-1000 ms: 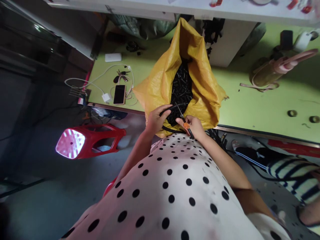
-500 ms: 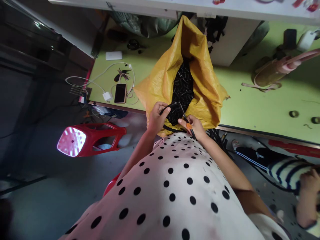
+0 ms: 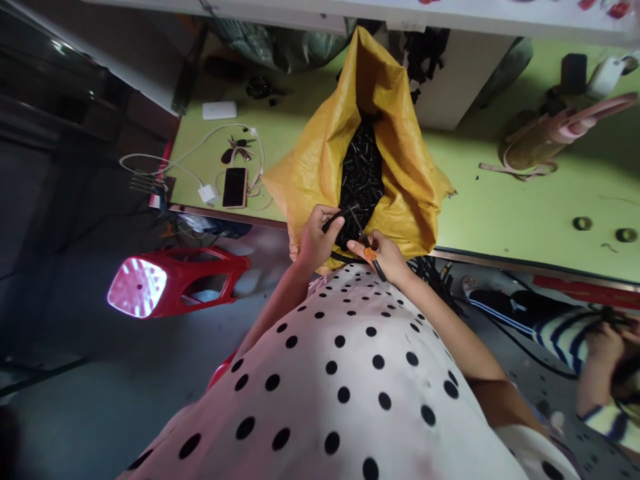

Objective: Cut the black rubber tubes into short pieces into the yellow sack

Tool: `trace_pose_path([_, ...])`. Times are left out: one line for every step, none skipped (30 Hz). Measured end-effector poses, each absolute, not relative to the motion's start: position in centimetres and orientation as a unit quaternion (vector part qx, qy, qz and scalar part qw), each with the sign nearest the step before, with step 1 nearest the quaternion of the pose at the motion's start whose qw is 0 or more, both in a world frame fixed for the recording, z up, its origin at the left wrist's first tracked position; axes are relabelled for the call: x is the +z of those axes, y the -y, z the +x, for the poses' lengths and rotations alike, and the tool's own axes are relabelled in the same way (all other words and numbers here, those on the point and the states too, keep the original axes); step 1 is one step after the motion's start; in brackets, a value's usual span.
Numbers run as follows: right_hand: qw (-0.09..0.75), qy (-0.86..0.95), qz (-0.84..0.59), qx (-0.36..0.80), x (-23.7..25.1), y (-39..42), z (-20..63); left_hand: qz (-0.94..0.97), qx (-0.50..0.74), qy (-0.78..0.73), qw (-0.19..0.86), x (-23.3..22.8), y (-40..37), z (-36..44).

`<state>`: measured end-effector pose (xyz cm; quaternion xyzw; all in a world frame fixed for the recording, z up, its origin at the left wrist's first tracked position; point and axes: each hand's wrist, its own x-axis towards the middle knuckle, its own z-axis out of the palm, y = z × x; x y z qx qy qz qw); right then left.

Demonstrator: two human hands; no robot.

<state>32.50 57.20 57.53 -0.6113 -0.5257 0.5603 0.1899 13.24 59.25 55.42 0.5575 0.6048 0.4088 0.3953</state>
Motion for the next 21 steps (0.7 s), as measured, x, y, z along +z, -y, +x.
trace_pose_path([0.189,0.526,-0.611,0.561,57.6,-57.2,32.5,0.563,0.406,-0.604,0.392,55.5,-59.2,13.3])
trace_pose_path([0.19,0.524,-0.611,0.563,57.7,-57.3,32.4,0.569,0.402,-0.603,0.389,55.6,-59.2,13.4])
trace_pose_path([0.19,0.522,-0.61,0.565,57.8,-57.3,32.4,0.574,0.397,-0.603,0.386,55.7,-59.2,13.4])
trace_pose_path([0.19,0.52,-0.609,0.568,57.8,-57.4,32.3,0.579,0.389,-0.605,0.384,55.8,-59.3,13.5])
trace_pose_path([0.189,0.519,-0.609,0.57,57.8,-57.4,32.3,0.585,0.38,-0.606,0.382,55.9,-59.3,13.4])
trace_pose_path([0.187,0.519,-0.608,0.571,57.8,-57.4,32.3,0.59,0.37,-0.607,0.382,56.0,-59.4,13.4])
trace_pose_path([0.185,0.521,-0.606,0.572,57.7,-57.4,32.3,0.596,0.36,-0.607,0.383,56.1,-59.5,13.4])
trace_pose_path([0.184,0.525,-0.603,0.572,57.6,-57.4,32.3,0.602,0.351,-0.605,0.386,56.2,-59.5,13.3])
trace_pose_path([0.185,0.53,-0.601,0.569,57.5,-57.3,32.3,0.607,0.346,-0.601,0.389,56.2,-59.6,13.2])
trace_pose_path([0.188,0.533,-0.599,0.567,57.4,-57.3,32.3,0.609,0.346,-0.597,0.392,56.2,-59.7,13.2])
trace_pose_path([0.193,0.537,-0.598,0.563,57.2,-57.2,32.4,0.608,0.35,-0.593,0.395,56.1,-59.7,13.2])
trace_pose_path([0.2,0.54,-0.598,0.557,57.1,-57.2,32.4,0.603,0.356,-0.592,0.398,55.9,-59.7,13.1])
trace_pose_path([0.207,0.543,-0.6,0.55,56.9,-57.1,32.4,0.596,0.364,-0.593,0.401,55.8,-59.7,13.2])
trace_pose_path([0.215,0.545,-0.603,0.542,56.7,-57.1,32.4,0.587,0.371,-0.595,0.404,55.6,-59.6,13.2])
trace_pose_path([0.223,0.548,-0.605,0.533,56.5,-57.1,32.4,0.577,0.378,-0.598,0.408,55.5,-59.6,13.2])
trace_pose_path([0.232,0.549,-0.607,0.525,56.3,-57.1,32.3,0.569,0.384,-0.599,0.413,55.3,-59.6,13.3])
trace_pose_path([0.244,0.547,-0.609,0.52,56.1,-57.0,32.2,0.561,0.388,-0.599,0.419,55.2,-59.6,13.4])
trace_pose_path([0.257,0.539,-0.609,0.521,55.9,-57.0,32.1,0.552,0.394,-0.599,0.425,55.2,-59.6,13.4])
trace_pose_path([0.269,0.523,-0.608,0.533,55.6,-56.9,32.0,0.541,0.403,-0.598,0.432,55.1,-59.7,13.5])
trace_pose_path([0.278,0.501,-0.605,0.552,55.3,-56.8,31.9,0.525,0.417,-0.598,0.438,55.2,-59.8,13.6])
trace_pose_path([0.285,0.475,-0.601,0.577,55.0,-56.7,31.8,0.503,0.439,-0.598,0.444,55.3,-59.9,13.7])
